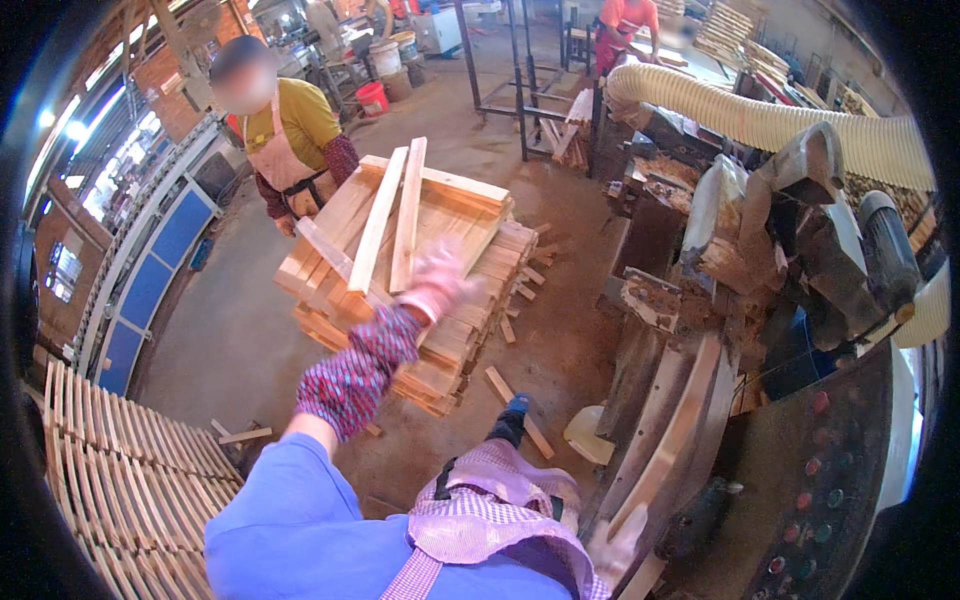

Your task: The person picks up wood planks from a stack and feeds them into a woodworking machine for processing.

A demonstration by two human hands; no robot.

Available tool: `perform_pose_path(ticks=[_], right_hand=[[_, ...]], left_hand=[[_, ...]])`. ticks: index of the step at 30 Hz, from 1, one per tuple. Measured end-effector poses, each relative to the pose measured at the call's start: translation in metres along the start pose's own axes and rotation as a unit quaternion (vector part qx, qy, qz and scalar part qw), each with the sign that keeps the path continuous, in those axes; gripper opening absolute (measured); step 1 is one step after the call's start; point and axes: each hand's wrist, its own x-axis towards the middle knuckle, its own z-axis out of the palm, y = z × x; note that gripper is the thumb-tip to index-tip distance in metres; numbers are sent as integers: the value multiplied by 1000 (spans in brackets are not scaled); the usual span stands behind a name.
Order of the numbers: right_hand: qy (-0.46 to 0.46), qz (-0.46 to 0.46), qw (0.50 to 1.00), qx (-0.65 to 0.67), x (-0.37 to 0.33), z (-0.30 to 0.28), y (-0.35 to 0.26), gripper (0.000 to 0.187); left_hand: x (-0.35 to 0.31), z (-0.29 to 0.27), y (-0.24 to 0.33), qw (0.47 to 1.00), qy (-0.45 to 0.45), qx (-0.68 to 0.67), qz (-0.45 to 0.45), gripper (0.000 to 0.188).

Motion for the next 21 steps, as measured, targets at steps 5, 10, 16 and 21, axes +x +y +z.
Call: perform_pose_path(ticks=[5,10,16,21], right_hand=[[27,-35,973,-226,-10,31,47,67],[-29,25,961,-274,161,65,22,59],[68,-48,955,-285,312,78,63,52],[154,-105,977,-101,329,92,38,51]], left_hand=[[82,17,-74,944,-170,-19,-283,102],[98,95,-160,936,-116,-92,-321,92],[95,55,-190,964,14,-57,-259,61],[85,30,-189,952,-77,-45,-292,66]])
